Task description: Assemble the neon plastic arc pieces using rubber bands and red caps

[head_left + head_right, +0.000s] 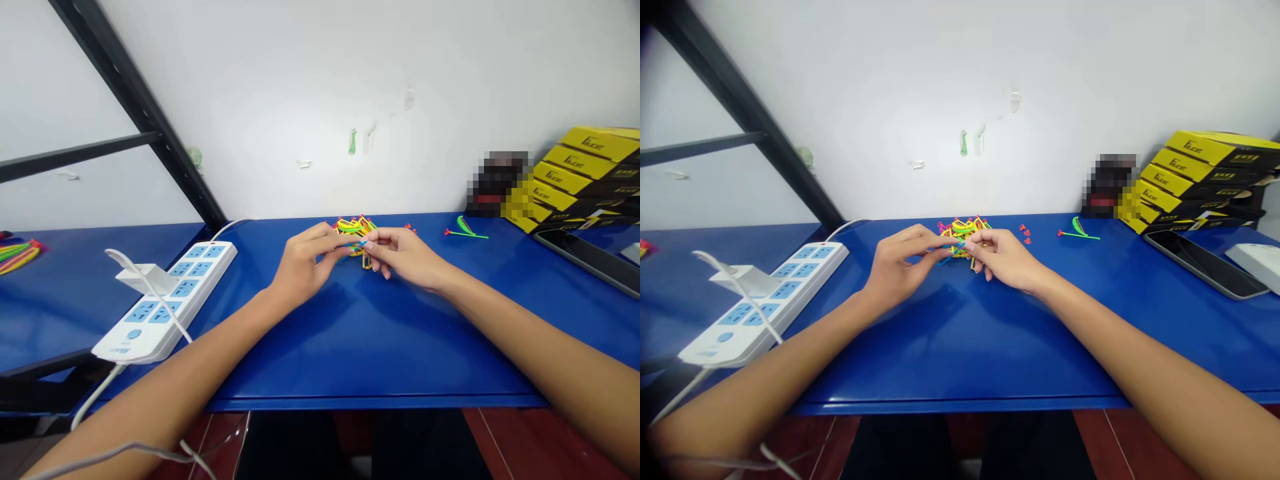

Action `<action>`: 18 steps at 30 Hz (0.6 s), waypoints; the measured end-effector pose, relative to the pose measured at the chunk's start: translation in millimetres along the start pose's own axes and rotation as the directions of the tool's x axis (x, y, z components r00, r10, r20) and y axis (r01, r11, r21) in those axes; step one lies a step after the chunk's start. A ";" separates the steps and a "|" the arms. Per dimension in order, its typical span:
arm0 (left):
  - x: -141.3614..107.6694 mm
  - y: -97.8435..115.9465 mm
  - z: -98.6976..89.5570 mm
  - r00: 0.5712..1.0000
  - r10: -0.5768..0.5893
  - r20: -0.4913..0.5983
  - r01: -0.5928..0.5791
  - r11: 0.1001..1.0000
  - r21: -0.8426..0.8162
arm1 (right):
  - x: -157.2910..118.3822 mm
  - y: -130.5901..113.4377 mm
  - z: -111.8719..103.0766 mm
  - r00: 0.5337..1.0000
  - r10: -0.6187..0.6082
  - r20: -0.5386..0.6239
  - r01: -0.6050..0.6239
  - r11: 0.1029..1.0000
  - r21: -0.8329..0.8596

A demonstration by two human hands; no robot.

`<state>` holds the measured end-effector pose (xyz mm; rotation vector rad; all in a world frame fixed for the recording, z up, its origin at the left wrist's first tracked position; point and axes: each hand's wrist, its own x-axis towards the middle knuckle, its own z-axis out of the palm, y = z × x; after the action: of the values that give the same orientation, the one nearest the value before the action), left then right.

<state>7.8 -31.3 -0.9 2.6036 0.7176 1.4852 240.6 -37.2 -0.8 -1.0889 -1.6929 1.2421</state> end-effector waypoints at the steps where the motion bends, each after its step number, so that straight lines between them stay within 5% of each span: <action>1: -0.2 -0.3 0.4 1.000 -0.005 -0.011 0.005 1.000 -0.002 | -0.3 -0.5 0.5 1.000 0.002 0.010 -0.002 1.000 -0.011; 8: -0.3 4.0 1.6 0.995 -0.096 -0.022 0.095 0.995 -0.041 | -1.0 -3.6 3.7 0.998 0.005 0.065 0.000 0.997 -0.083; 18: -0.4 2.0 0.8 0.998 -0.062 -0.021 0.062 0.998 -0.010 | -2.5 -3.1 5.9 0.996 -0.011 0.083 0.018 0.996 -0.091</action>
<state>9.0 -33.1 -1.0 2.5380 0.7843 1.4971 235.5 -42.0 0.5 -1.0904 -1.8326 1.2259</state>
